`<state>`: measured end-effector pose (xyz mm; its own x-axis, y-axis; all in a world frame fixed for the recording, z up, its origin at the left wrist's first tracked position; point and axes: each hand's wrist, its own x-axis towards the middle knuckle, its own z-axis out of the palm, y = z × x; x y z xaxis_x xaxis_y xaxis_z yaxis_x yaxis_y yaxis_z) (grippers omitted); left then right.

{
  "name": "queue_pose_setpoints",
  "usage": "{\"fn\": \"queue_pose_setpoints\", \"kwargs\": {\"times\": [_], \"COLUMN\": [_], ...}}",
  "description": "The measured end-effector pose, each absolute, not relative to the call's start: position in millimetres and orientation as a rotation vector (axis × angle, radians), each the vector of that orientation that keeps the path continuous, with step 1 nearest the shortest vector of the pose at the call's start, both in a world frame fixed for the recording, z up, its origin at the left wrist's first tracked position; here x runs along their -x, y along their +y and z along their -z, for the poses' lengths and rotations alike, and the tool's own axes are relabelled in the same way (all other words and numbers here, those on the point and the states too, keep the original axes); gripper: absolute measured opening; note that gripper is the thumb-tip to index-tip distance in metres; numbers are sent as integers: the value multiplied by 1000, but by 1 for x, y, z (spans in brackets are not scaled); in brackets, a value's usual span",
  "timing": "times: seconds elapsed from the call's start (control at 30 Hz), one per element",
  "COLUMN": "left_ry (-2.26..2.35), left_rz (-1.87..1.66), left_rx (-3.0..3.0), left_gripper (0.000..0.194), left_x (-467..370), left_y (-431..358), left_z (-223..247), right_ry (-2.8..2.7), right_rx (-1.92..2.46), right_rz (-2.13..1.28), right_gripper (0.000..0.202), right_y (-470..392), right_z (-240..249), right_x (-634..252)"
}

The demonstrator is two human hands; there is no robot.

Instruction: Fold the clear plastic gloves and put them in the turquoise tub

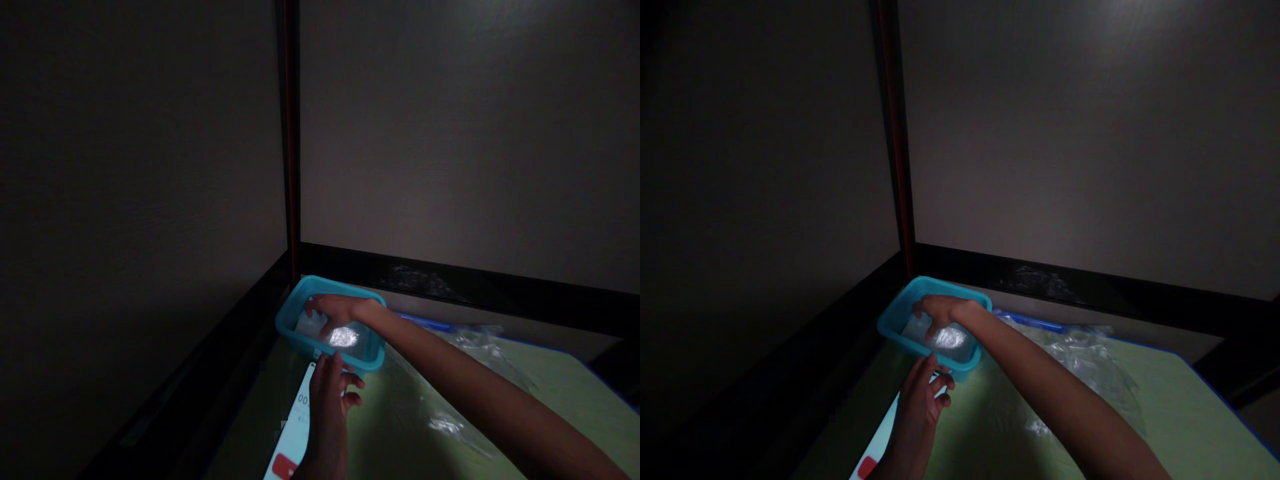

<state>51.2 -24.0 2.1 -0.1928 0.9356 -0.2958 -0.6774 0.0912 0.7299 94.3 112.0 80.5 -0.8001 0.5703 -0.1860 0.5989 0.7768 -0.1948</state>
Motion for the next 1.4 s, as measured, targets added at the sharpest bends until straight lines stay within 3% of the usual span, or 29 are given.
{"fn": "queue_pose_setpoints", "kwargs": {"times": [0.33,0.77,1.13,1.4], "left_ry": [952,961,941,939], "left_rz": [-1498,-1480,-1422,-1397], "left_rx": [-404,-385,-548,-587], "left_gripper": [37,46,33,35], "left_x": [-50,-49,-41,-40], "left_y": [-26,-19,-27,-31], "left_z": [-4,1,-14,-22], "right_ry": [2835,2921,3089,2770], "right_rx": [-888,-861,-1264,-1700], "right_rz": [356,532,524,632], "right_gripper": [36,35,23,23], "right_y": [115,113,45,-61], "right_z": [-65,-81,-111,-110], "right_x": [-91,-112,-219,-311]}}
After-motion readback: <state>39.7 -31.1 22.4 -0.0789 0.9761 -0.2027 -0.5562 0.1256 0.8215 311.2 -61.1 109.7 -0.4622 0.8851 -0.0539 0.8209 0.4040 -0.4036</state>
